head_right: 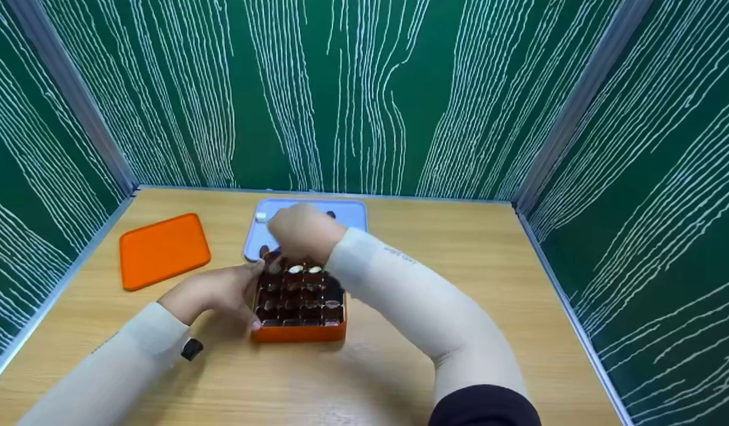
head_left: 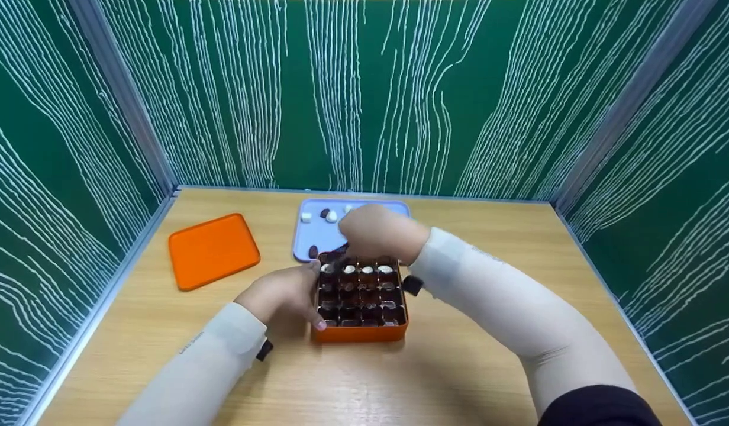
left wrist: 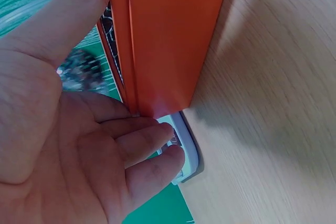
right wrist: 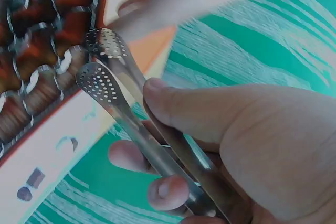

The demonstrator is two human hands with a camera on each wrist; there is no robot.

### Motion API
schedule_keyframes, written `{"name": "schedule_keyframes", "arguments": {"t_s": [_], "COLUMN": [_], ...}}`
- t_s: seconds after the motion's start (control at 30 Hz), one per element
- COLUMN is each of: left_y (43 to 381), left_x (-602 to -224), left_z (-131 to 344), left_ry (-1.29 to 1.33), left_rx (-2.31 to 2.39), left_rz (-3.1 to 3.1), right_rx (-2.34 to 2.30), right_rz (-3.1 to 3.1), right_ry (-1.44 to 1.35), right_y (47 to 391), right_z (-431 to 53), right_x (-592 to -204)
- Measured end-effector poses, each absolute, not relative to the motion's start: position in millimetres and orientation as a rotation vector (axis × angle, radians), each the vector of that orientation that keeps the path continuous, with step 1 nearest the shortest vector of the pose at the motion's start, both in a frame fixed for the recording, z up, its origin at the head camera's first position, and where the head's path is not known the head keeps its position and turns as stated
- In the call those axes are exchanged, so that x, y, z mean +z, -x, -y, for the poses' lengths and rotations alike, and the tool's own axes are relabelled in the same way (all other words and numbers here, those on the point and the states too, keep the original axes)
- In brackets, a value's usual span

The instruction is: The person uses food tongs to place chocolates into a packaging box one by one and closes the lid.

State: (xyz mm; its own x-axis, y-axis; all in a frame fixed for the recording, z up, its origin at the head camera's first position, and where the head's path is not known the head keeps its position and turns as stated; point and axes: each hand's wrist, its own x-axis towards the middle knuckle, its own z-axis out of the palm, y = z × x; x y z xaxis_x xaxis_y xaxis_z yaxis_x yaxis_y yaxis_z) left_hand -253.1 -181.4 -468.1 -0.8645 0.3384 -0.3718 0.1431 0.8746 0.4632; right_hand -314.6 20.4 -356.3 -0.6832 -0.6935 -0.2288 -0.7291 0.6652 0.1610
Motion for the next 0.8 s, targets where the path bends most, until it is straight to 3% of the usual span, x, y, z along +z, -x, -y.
{"name": "schedule_keyframes", "arguments": {"t_s": [0.23, 0.43, 0.63, 0.8], "left_y": [255, 255, 254, 255], "left_x": [-467, -466, -467, -465], "left_z": [178, 179, 177, 175], "left_ry": [-0.356, -0.332, -0.351, -0.338], "left_rx": [0.541, 0.55, 0.491, 0.489], "left_rz": [-2.603, -2.582, -2.606, -2.612], "right_rx": [0.298, 0.035, -0.407, -0.454], "right_rz": [-2.908, -2.993, -2.868, -2.879], "right_ry": [1.011, 0.799, 0.645, 0.543], "right_y": [354, 392, 418, 428], "right_z": [-56, -73, -55, -31], "right_x": [-358, -390, -435, -449]}}
